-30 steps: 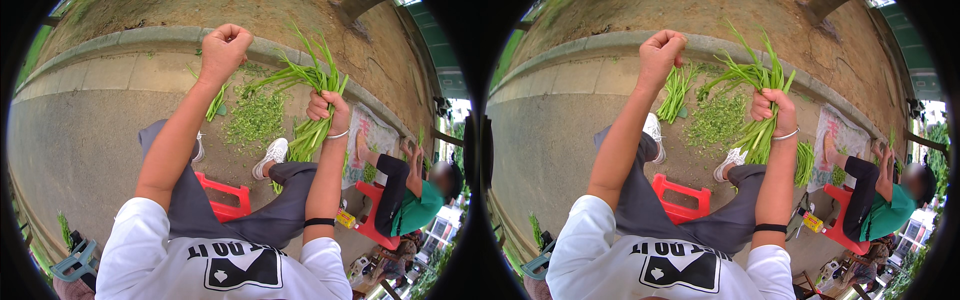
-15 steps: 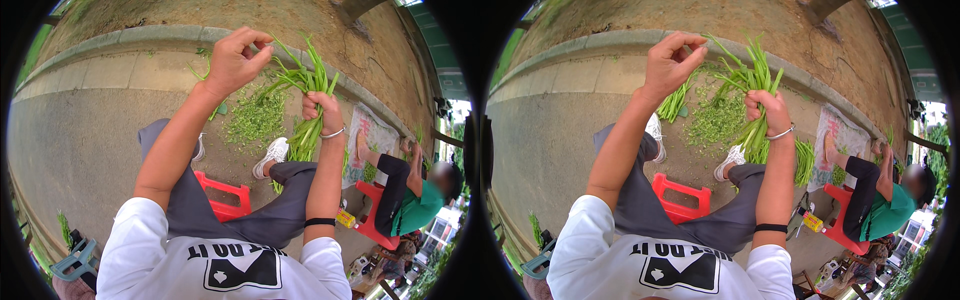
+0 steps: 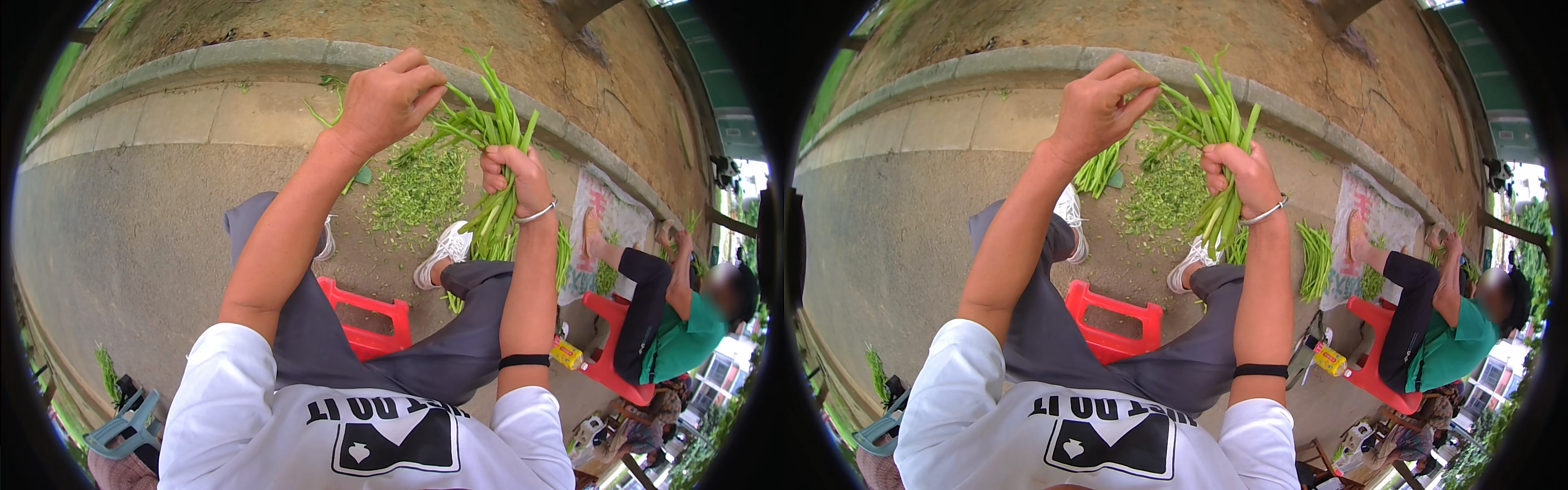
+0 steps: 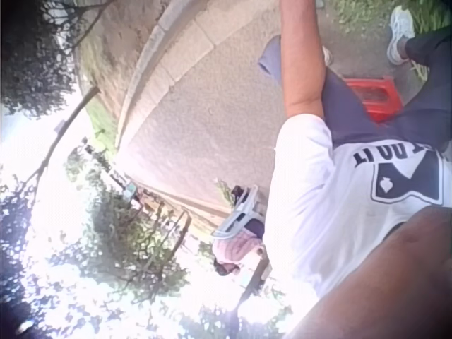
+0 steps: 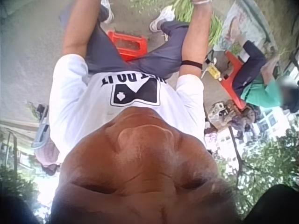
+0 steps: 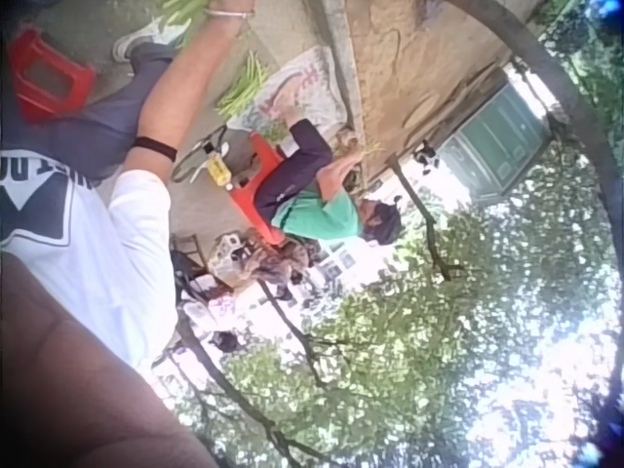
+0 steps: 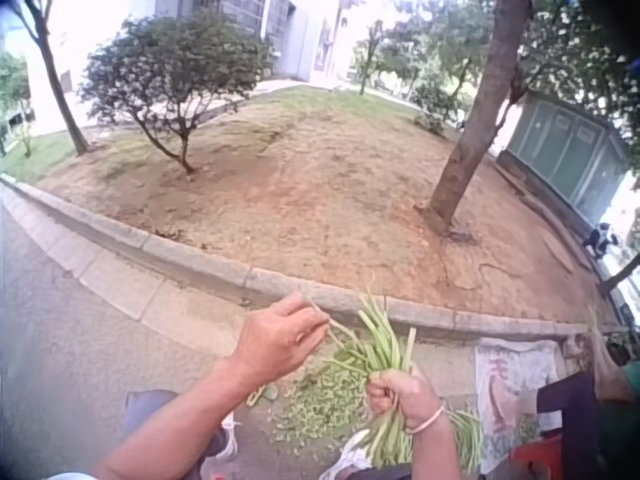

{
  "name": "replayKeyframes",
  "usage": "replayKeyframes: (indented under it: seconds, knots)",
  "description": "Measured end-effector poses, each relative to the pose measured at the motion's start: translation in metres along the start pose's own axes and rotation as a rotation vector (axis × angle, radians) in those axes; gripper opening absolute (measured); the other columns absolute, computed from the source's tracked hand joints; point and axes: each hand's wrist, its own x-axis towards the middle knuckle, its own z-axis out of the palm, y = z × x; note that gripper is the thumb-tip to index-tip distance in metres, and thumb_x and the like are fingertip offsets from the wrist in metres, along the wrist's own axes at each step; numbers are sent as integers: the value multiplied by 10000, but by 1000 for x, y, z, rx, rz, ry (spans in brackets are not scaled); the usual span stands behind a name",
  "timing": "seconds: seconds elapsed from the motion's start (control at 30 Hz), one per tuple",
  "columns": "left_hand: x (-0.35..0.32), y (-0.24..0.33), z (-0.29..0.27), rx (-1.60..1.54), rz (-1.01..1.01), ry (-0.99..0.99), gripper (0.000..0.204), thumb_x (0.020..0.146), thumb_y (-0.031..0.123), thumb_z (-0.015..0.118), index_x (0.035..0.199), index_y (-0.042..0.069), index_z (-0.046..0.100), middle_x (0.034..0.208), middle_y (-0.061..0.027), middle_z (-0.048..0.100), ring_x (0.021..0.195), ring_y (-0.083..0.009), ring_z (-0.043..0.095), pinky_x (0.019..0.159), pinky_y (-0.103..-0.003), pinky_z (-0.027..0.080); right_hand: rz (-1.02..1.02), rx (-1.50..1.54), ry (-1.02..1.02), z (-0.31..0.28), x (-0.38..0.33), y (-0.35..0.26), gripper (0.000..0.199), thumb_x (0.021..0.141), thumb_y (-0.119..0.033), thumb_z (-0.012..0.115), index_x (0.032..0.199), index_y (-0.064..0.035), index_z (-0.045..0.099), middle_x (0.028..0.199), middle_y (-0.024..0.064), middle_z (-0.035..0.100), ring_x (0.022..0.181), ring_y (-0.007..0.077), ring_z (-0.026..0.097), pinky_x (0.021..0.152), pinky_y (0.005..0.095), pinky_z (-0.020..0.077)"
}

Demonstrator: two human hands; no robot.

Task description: The person sits on a red stool and plucks leaves and tender stems from a bunch of green vegetables by hand, accumulating the processed parts on the ground between their legs.

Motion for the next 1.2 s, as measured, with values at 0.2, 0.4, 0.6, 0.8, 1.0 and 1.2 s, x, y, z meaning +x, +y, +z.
replayKeyframes:
  seconds: [0.2,0.4,0.6,0.8,1.0,1.2]
  knots:
    - [1,4,1,77,23,-21,81,722,112,664,769,93,600,705,-18,554,538,-178,555,488,-280,454,3,-9,-6,0,1,-1,80,765,-97,536,747,-26,504,586,11,458,440,78,407,413,233,325]
    - [-2,3,5,150,8,-57,83,712,101,635,740,97,557,699,-26,550,564,-209,568,481,-307,449,30,-45,1,4,4,1,88,758,-100,546,725,-32,501,586,10,460,447,80,407,416,232,323]
    - [-1,5,10,115,-102,-26,82,707,89,612,723,80,532,675,-39,549,558,-212,566,488,-313,446,32,-53,-6,10,8,5,102,754,-100,546,689,-44,491,578,7,458,455,83,408,424,237,326]
    - [1,8,14,-19,-272,96,57,704,71,604,697,48,553,633,-50,561,526,-139,537,483,-261,426,67,68,-41,17,12,7,84,763,-108,542,742,-40,497,600,6,463,454,73,405,424,234,332]
    - [11,-8,7,-345,-579,231,112,761,115,627,730,14,588,619,12,557,507,-42,477,457,-185,382,110,317,-94,0,14,7,94,804,-133,510,795,-40,494,620,-5,451,451,55,384,437,223,328]
    - [12,5,-5,-691,-717,145,142,788,169,639,798,29,618,652,-2,582,450,-20,449,408,-165,351,96,542,-171,-23,13,-2,169,848,-145,442,925,-5,498,622,-40,419,441,35,362,454,218,319]
